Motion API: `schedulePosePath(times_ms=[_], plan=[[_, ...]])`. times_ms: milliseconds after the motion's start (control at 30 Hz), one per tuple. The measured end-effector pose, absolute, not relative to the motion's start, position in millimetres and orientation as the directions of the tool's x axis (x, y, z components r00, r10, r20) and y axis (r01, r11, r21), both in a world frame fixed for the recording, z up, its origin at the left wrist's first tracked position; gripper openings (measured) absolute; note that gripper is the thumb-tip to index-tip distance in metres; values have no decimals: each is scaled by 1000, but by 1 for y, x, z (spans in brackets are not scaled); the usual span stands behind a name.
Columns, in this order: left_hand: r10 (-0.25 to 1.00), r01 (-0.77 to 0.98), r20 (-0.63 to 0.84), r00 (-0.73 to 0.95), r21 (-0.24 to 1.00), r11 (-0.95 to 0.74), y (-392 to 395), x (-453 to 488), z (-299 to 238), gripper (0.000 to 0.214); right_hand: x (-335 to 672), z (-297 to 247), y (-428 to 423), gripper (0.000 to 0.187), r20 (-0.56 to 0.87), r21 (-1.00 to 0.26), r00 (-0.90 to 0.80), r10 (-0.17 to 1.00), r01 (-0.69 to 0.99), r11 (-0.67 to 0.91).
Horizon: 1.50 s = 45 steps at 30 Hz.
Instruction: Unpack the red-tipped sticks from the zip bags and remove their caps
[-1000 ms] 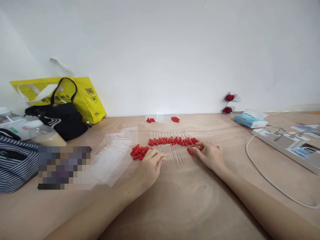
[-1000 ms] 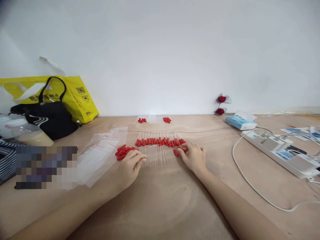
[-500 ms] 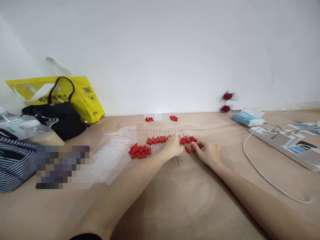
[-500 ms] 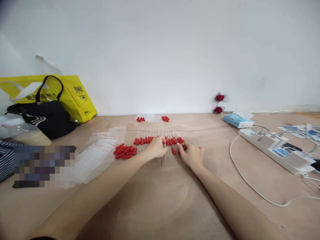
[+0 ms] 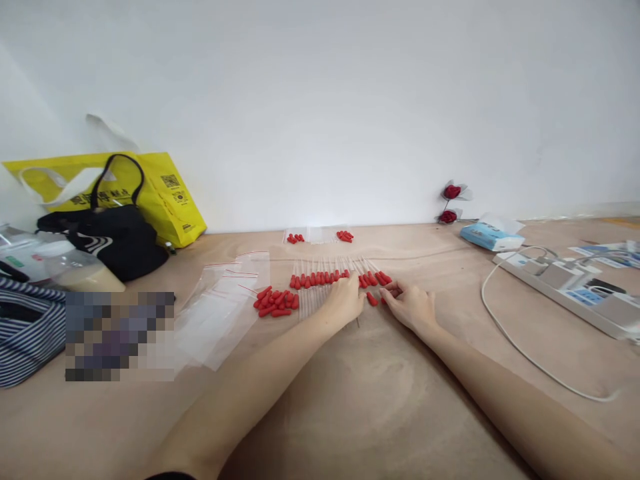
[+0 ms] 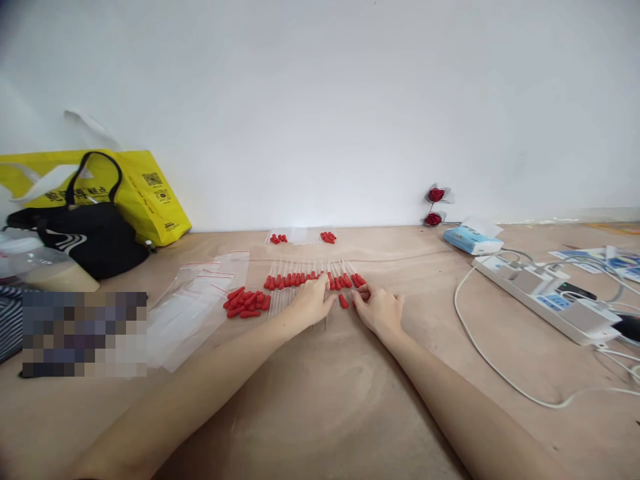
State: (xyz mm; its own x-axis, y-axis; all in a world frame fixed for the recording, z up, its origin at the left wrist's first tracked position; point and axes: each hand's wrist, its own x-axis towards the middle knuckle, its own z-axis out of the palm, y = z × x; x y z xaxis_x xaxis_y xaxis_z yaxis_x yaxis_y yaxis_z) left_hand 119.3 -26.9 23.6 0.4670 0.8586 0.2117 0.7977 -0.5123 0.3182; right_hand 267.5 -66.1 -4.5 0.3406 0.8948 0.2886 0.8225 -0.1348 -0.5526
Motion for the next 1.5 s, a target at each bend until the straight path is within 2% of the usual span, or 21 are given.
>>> schedulePosePath(times_ms=[100, 200, 300, 400, 467, 567, 667, 767, 1000, 1133, 1200, 1267, 1367, 1500], plan=[[795, 726, 288, 534, 325, -606, -48, 95, 21, 4, 268, -4, -66, 20, 266, -556, 332, 905, 820, -137], [640, 589, 465, 611, 274, -761, -68, 60, 12, 4, 269, -6, -63, 18, 275, -582, 329, 903, 805, -116], [528, 516, 561, 637, 197, -833, -81, 28, 4, 8, 271, -14, -58, 21, 276, -681, 281, 919, 732, -19], [477, 484, 608, 635, 168, -859, -84, 11, 2, 8, 275, -22, -52, 26, 313, -757, 236, 920, 646, 92], [481, 492, 608, 632, 165, -855, -82, 8, 3, 7, 277, -24, -48, 26, 371, -742, 246, 895, 658, 127], [507, 534, 581, 636, 143, -833, -79, 10, 4, 24, 277, -20, -45, 25, 447, -638, 246, 860, 762, 113], [526, 556, 552, 648, 130, -821, -77, 11, 3, 30, 273, -15, -41, 25, 457, -521, 245, 855, 853, 34], [540, 562, 530, 654, 138, -816, -77, 9, 1, 30, 267, -14, -36, 28, 445, -471, 268, 855, 882, -32], [559, 565, 511, 654, 161, -809, -78, 9, 2, 21, 263, -19, -27, 28, 450, -448, 293, 844, 891, -70], [545, 563, 528, 651, 145, -813, -77, 9, 1, 21, 266, -16, -31, 32, 543, -490, 327, 773, 871, -24], [537, 571, 542, 646, 123, -812, -77, 8, 0, 23, 268, -14, -38, 33, 601, -518, 318, 733, 854, 54], [514, 587, 574, 637, 71, -806, -76, 8, 0, 28, 270, -13, -50, 31, 647, -514, 229, 727, 836, 194], [454, 624, 638, 623, -55, -779, -77, 10, 2, 38, 267, -14, -73, 25, 667, -425, -27, 745, 808, 409], [397, 633, 668, 629, -144, -761, -76, 15, 3, 36, 255, -14, -94, 17, 638, -304, -277, 719, 767, 565]])
